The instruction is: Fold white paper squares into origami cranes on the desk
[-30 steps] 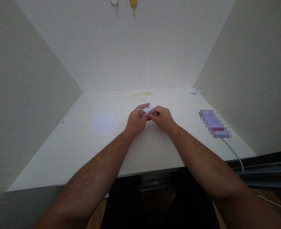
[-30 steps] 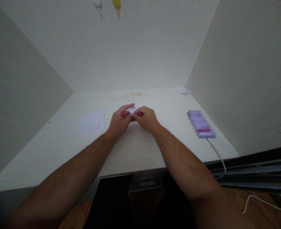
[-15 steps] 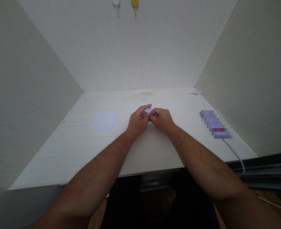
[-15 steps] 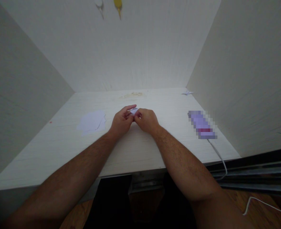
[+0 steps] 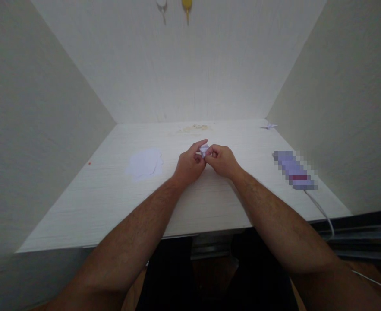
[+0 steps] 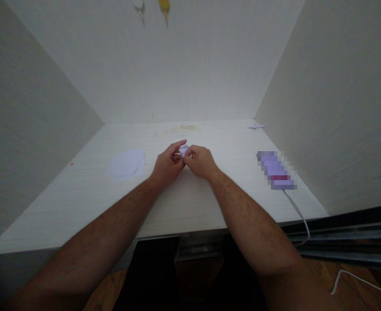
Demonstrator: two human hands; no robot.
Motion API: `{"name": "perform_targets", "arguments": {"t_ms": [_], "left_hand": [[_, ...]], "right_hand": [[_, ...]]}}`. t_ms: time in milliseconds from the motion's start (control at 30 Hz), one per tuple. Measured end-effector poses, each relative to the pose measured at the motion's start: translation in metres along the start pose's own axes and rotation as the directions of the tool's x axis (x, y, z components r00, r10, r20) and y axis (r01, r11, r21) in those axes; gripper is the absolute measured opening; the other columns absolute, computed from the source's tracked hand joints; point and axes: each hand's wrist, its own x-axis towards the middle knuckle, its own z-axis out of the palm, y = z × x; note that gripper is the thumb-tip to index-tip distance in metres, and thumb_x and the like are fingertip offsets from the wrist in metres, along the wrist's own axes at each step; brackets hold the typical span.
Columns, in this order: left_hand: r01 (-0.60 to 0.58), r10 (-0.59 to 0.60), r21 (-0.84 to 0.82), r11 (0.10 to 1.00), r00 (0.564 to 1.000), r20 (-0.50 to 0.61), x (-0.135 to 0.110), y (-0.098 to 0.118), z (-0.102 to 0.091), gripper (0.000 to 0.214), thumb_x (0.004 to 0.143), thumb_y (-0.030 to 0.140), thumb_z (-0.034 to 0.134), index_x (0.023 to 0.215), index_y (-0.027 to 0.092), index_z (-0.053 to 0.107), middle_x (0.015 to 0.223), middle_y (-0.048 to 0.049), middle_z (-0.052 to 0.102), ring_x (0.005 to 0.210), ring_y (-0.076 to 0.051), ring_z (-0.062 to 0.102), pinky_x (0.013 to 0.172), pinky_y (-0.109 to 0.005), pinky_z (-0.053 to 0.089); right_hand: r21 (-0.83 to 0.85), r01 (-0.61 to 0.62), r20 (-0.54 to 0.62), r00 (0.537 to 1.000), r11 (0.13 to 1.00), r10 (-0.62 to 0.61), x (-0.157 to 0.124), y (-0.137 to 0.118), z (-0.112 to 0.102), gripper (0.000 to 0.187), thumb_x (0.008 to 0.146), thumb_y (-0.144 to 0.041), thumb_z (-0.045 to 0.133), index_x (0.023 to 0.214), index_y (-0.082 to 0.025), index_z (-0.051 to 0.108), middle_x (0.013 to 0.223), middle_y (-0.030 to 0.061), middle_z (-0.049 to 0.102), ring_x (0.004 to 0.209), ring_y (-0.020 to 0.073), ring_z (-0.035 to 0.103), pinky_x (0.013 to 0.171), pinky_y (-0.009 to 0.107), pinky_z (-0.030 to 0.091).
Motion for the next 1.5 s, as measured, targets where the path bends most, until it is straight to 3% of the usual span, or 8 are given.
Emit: {"name": "perform_targets", "arguments": {"t_ms": [167, 500, 733, 900, 1067, 1167, 1267, 1500], "left_hand": [[-0.013, 0.013, -0.025, 1.000, 1.000, -0.009, 0.000, 0.002, 0.000, 0.054, 0.075, 0.003, 0.057, 0.127, 0.018, 0.059, 0.110, -0.0066, 0.071, 0.070, -0.007, 0.060, 0.066, -0.019, 0.052], [0.027, -0.029, 0.079, 0.997, 0.999, 0.017, 0.000, 0.006, -0.005, 0.050, 0.077, 0.006, 0.055, 0.125, 0.019, 0.062, 0.097, -0.0033, 0.074, 0.071, -0.008, 0.062, 0.071, -0.021, 0.051], [0.043, -0.047, 0.123, 0.992, 0.998, 0.032, 0.001, -0.001, -0.006, 0.052, 0.070, 0.003, 0.053, 0.118, 0.019, 0.067, 0.078, 0.0007, 0.069, 0.065, -0.009, 0.057, 0.067, -0.023, 0.048], [0.219, -0.211, -0.095, 0.971, 0.974, 0.083, 0.003, 0.004, -0.005, 0.052, 0.066, 0.003, 0.053, 0.114, 0.017, 0.067, 0.069, 0.0020, 0.065, 0.053, -0.008, 0.053, 0.053, -0.021, 0.045], [0.402, -0.327, -0.385, 0.831, 0.912, 0.246, 0.006, 0.009, -0.007, 0.046, 0.068, 0.005, 0.055, 0.112, 0.012, 0.066, 0.056, 0.0039, 0.057, 0.045, -0.008, 0.049, 0.044, -0.020, 0.042], [0.375, -0.290, -0.408, 0.833, 0.923, 0.254, 0.005, 0.009, -0.006, 0.041, 0.071, 0.013, 0.061, 0.112, 0.013, 0.066, 0.063, 0.0017, 0.062, 0.047, -0.007, 0.050, 0.045, -0.020, 0.043], [0.258, -0.214, -0.264, 0.929, 0.959, 0.184, 0.003, 0.008, -0.004, 0.035, 0.073, 0.018, 0.065, 0.108, 0.015, 0.068, 0.072, -0.0009, 0.068, 0.054, -0.008, 0.055, 0.052, -0.020, 0.046], [0.146, -0.142, -0.025, 0.989, 0.983, 0.114, 0.000, 0.007, -0.004, 0.043, 0.073, 0.007, 0.054, 0.112, 0.018, 0.068, 0.072, 0.0005, 0.070, 0.061, -0.011, 0.062, 0.061, -0.021, 0.049]], "right_hand": [[-0.003, -0.005, 0.004, 1.000, 1.000, 0.005, 0.000, -0.001, 0.001, 0.005, 0.070, -0.021, 0.057, 0.066, -0.019, 0.059, 0.053, -0.0055, 0.048, 0.052, 0.0103, 0.040, 0.053, 0.025, 0.029], [0.021, -0.011, 0.015, 1.000, 1.000, 0.011, 0.000, 0.000, -0.002, 0.007, 0.071, -0.022, 0.057, 0.065, -0.019, 0.055, 0.053, -0.0059, 0.046, 0.051, 0.0101, 0.039, 0.052, 0.025, 0.028], [-0.191, 0.094, -0.133, 0.984, 0.977, -0.121, -0.003, -0.006, -0.007, 0.011, 0.073, -0.020, 0.054, 0.064, -0.020, 0.049, 0.060, -0.0024, 0.051, 0.056, 0.0116, 0.042, 0.055, 0.026, 0.029], [-0.261, 0.128, -0.151, 0.974, 0.957, -0.171, -0.005, -0.003, -0.006, 0.008, 0.085, -0.026, 0.048, 0.081, -0.021, 0.052, 0.073, 0.0014, 0.058, 0.061, 0.0136, 0.046, 0.057, 0.027, 0.030], [-0.267, 0.177, -0.065, 0.977, 0.947, -0.201, -0.005, 0.000, -0.006, 0.013, 0.084, -0.031, 0.057, 0.092, -0.020, 0.056, 0.082, 0.0026, 0.063, 0.065, 0.0144, 0.050, 0.061, 0.027, 0.034], [-0.325, 0.210, -0.038, 0.971, 0.922, -0.235, -0.004, 0.000, -0.007, 0.008, 0.085, -0.028, 0.057, 0.085, -0.020, 0.059, 0.085, 0.0044, 0.064, 0.071, 0.0158, 0.052, 0.066, 0.028, 0.036], [-0.361, 0.208, -0.041, 0.970, 0.909, -0.238, -0.004, -0.001, -0.008, 0.011, 0.087, -0.028, 0.054, 0.084, -0.020, 0.061, 0.085, 0.0052, 0.065, 0.076, 0.0175, 0.054, 0.069, 0.029, 0.037], [-0.488, 0.221, 0.010, 0.969, 0.844, -0.248, -0.005, -0.003, -0.008, 0.019, 0.090, -0.029, 0.050, 0.085, -0.018, 0.065, 0.086, 0.0067, 0.067, 0.079, 0.0191, 0.056, 0.069, 0.030, 0.036]]}}
